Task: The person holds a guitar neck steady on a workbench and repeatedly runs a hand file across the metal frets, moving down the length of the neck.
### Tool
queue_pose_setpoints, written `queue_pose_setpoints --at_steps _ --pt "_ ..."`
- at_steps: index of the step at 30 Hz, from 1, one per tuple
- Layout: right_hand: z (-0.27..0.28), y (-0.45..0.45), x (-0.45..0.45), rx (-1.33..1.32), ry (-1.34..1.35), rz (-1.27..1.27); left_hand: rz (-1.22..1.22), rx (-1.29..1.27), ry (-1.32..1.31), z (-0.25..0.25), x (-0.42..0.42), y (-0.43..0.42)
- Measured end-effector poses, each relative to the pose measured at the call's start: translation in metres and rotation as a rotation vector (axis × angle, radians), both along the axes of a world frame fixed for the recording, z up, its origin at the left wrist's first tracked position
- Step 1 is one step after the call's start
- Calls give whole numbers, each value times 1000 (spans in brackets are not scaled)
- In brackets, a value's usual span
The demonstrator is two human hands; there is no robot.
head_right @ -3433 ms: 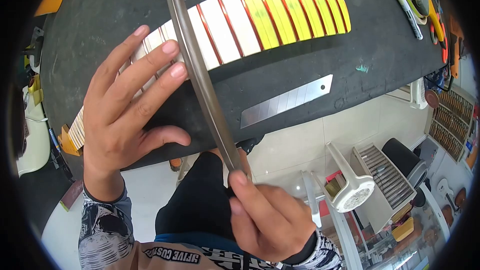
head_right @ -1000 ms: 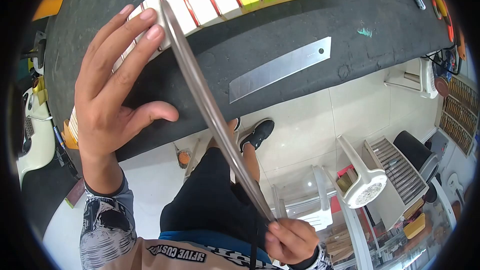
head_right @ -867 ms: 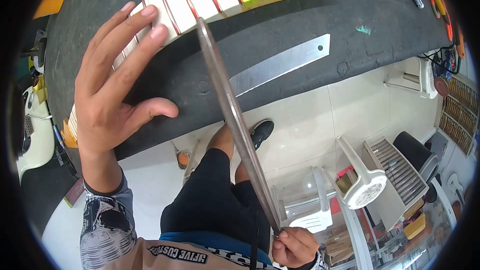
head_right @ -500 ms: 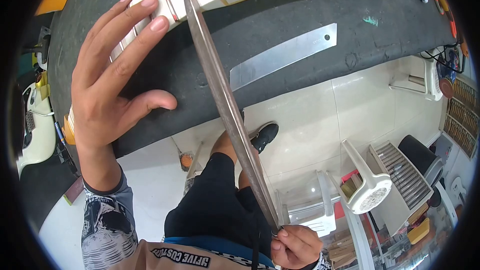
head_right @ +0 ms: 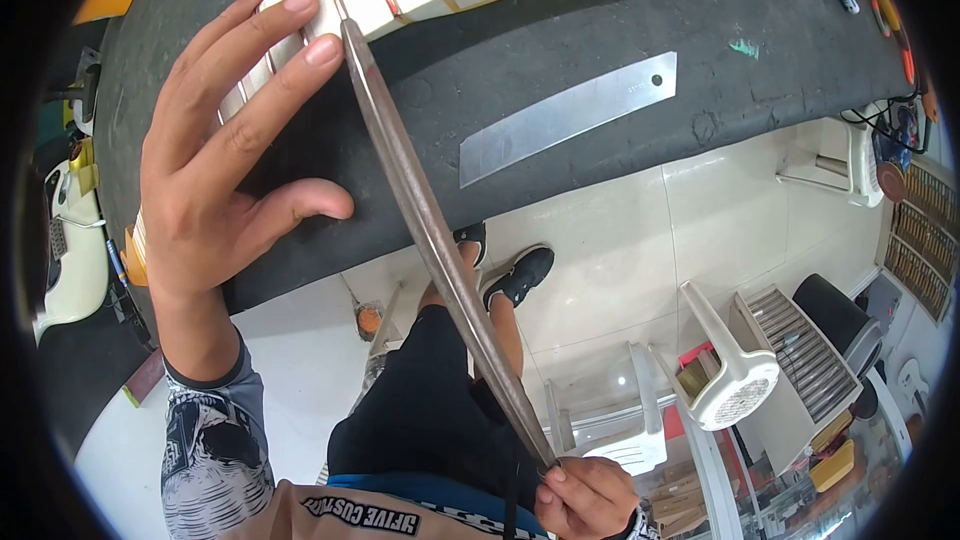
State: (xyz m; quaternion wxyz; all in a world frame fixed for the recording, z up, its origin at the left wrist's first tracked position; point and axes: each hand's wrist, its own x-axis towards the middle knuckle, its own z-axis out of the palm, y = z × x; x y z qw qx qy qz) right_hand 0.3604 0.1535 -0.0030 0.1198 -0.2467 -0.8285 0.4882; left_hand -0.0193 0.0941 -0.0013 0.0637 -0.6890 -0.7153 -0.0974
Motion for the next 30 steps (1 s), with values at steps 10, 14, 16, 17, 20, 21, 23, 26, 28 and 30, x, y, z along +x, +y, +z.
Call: queue_pose_setpoints --at_steps 10,14,16,17,20,21,23,26,28,30 --pt "4 44 -116 9 31 81 -10 7 -14 0 -2 0" --pt "1 55 -166 42 107 29 -3 12 -21 -1 -2 -1" --pt "0 55 -163 22 105 23 -5 11 -15 -1 -2 0" --pt "0 53 -151 1 93 30 -6 10 -14 -1 -2 0" --pt "-2 40 -103 -23 68 21 -10 5 -8 0 -2 0" --pt "-4 33 -83 -6 62 13 -10 3 -8 0 -2 0" --pt "-9 17 -34 4 46 5 -7 -1 -7 0 -2 0" --pt "-8 -4 10 39 25 -2 -4 -5 2 1 -2 0" --pt "-3 -10 20 40 0 -38 -1 -4 9 0 -1 -1" --pt "0 -10 22 3 3 -56 -2 -1 12 0 -1 -2"
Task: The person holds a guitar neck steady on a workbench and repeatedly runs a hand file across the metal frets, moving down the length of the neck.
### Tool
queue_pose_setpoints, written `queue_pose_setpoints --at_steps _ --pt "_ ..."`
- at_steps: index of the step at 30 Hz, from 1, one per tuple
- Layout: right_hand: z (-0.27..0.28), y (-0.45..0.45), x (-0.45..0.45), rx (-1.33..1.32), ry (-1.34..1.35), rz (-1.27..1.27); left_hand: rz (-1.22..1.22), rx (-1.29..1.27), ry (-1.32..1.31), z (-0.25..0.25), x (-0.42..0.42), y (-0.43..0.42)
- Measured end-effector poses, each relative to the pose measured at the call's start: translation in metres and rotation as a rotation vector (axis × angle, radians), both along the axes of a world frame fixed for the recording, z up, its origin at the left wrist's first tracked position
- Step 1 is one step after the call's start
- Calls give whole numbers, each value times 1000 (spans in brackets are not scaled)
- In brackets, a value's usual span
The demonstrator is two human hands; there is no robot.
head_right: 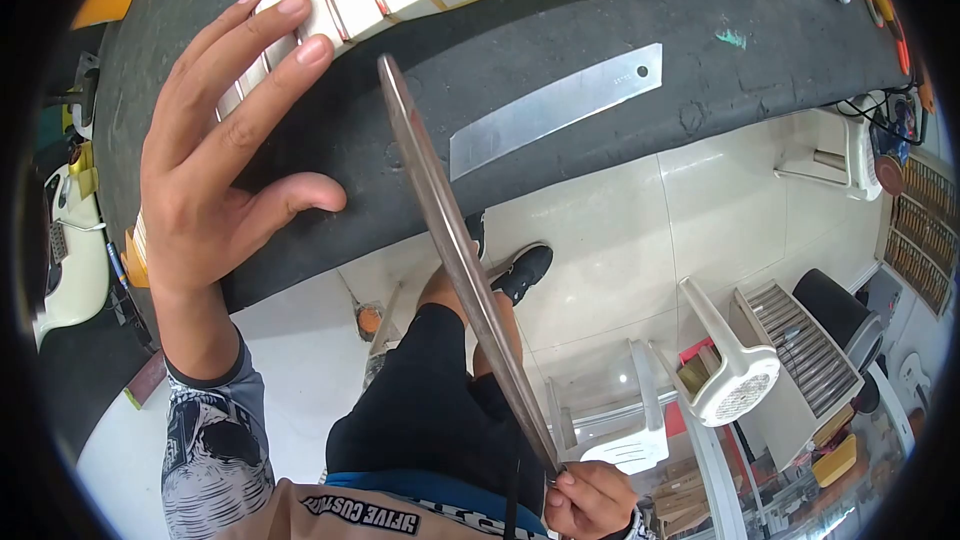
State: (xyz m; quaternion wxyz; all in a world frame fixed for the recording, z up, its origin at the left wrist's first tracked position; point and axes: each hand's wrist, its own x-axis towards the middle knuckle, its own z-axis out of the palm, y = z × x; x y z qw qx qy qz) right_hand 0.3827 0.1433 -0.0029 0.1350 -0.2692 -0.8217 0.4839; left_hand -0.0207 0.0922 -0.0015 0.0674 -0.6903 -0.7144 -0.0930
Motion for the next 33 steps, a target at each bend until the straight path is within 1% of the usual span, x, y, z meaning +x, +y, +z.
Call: queue_pose_setpoints --at_steps 3,11,17,20,29,32,33 --pt "0 6 -8 -6 -5 -11 -8 11 -5 -1 0 1" --pt "-7 15 -33 28 14 57 -7 12 -16 -1 1 1" --pt "-6 16 -29 -7 1 76 -18 12 -18 -1 0 2" --pt "-11 14 -24 2 18 51 -11 3 -12 0 1 2" --pt "-5 17 -22 37 -19 91 -17 9 -17 -1 -1 2" --pt "-4 21 -38 83 -37 101 -18 10 -21 -1 -1 1" --pt "-4 24 -47 62 -22 108 -18 11 -24 -1 -1 1"
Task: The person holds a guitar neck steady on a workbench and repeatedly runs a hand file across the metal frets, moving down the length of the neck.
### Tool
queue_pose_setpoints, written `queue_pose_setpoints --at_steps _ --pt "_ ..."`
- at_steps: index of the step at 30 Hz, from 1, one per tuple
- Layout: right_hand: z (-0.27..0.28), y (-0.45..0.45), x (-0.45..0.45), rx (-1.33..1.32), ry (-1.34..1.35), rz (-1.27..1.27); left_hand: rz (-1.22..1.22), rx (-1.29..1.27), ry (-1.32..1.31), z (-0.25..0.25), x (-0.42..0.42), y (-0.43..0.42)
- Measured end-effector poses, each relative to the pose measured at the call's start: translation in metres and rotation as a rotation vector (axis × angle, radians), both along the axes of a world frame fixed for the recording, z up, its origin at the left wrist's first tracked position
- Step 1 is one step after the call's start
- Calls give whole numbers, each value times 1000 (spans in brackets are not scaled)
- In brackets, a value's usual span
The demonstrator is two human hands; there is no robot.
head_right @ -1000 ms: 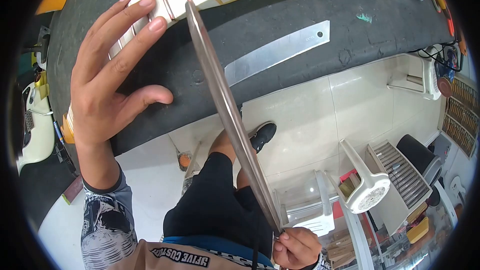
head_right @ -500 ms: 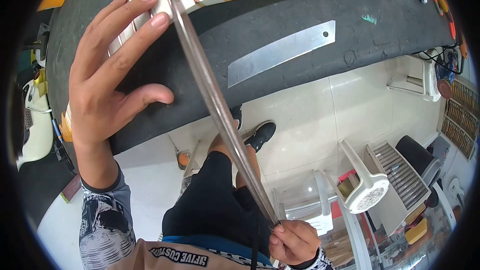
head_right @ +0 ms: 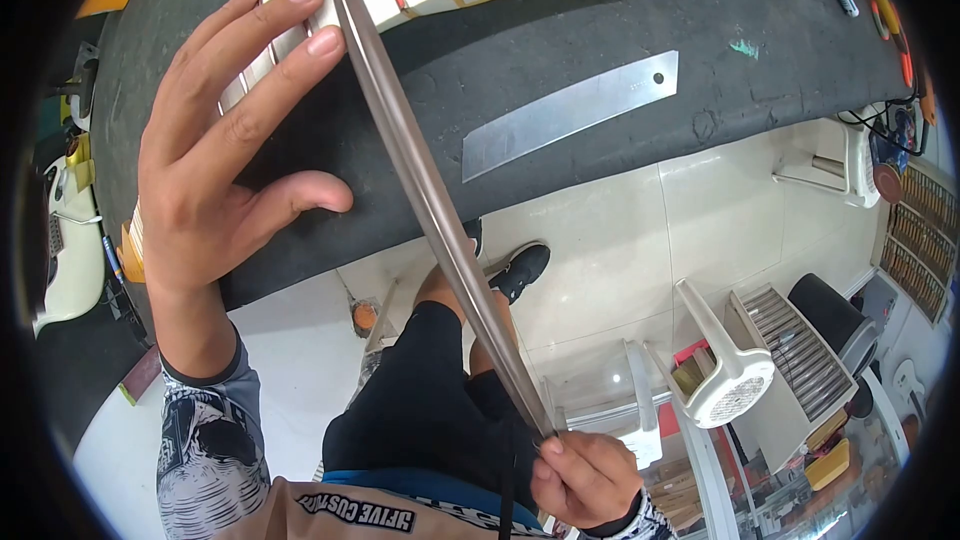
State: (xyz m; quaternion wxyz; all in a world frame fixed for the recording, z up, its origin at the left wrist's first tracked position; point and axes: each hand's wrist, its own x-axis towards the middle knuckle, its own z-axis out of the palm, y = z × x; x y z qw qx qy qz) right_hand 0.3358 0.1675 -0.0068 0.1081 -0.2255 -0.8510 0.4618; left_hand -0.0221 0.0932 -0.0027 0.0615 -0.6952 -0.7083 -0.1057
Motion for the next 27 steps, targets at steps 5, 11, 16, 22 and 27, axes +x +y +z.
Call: queue_pose_setpoints --at_steps 5,11,16,22,27 --pt "-3 26 -83 -48 93 13 6 12 -19 -1 0 -1" --pt "-7 40 -141 -201 224 -86 33 15 -24 0 4 0" --pt "7 42 -86 -319 79 -185 17 14 -31 -1 1 -1" --pt "0 19 -15 -282 20 -139 22 10 -25 0 2 -1" --pt "-4 5 5 -258 30 -119 33 13 -26 0 3 0"
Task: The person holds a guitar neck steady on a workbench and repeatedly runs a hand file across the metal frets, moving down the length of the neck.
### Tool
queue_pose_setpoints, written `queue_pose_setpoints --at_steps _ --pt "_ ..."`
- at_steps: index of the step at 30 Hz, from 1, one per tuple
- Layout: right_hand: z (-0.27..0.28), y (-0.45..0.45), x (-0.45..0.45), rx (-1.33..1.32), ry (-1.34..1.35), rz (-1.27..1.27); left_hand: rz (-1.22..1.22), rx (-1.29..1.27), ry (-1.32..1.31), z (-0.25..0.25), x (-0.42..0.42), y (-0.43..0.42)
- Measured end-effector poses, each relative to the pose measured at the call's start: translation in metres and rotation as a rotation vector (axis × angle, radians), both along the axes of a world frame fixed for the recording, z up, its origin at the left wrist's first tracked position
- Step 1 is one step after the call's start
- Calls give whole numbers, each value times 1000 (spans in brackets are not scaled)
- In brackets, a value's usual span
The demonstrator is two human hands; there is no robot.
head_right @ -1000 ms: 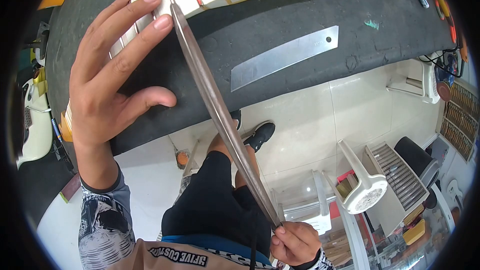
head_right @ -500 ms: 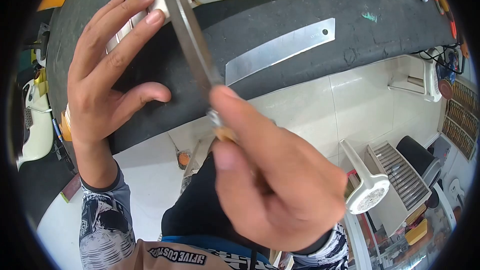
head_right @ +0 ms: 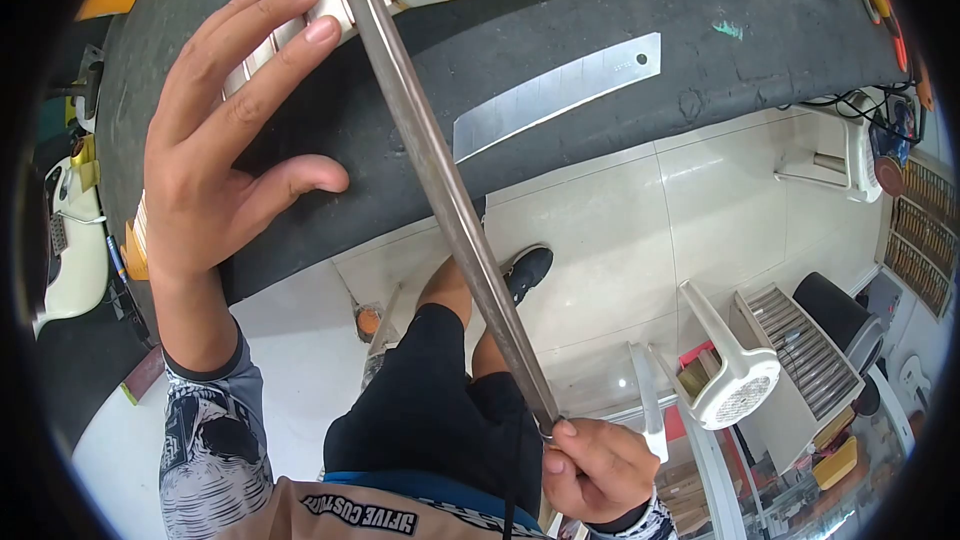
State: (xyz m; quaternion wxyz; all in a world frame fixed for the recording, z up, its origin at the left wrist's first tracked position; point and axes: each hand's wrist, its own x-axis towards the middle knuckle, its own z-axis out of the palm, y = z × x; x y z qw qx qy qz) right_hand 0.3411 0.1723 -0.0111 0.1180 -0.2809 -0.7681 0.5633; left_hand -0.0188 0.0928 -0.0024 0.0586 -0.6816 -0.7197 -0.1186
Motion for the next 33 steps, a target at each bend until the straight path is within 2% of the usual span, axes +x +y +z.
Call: queue_pose_setpoints --at_steps 5,10,13,16,19,26,31,33 --pt "-4 -6 2 134 40 75 4 -2 9 0 0 0" --pt "9 -14 10 308 -38 86 -4 -9 26 2 -1 1" --pt "15 -14 9 318 -92 104 -5 -9 22 2 -2 1" --pt "16 -9 -4 328 -90 122 -128 -10 126 -8 -25 -7" --pt "10 5 -39 278 15 132 -65 10 34 -5 -13 -7" --pt "26 34 -140 183 4 73 -9 16 -61 -2 -8 -5" --pt "26 18 -76 86 -49 33 2 -11 -63 0 -8 -6" --pt "16 7 -33 208 13 46 11 -19 -60 0 -8 -6"
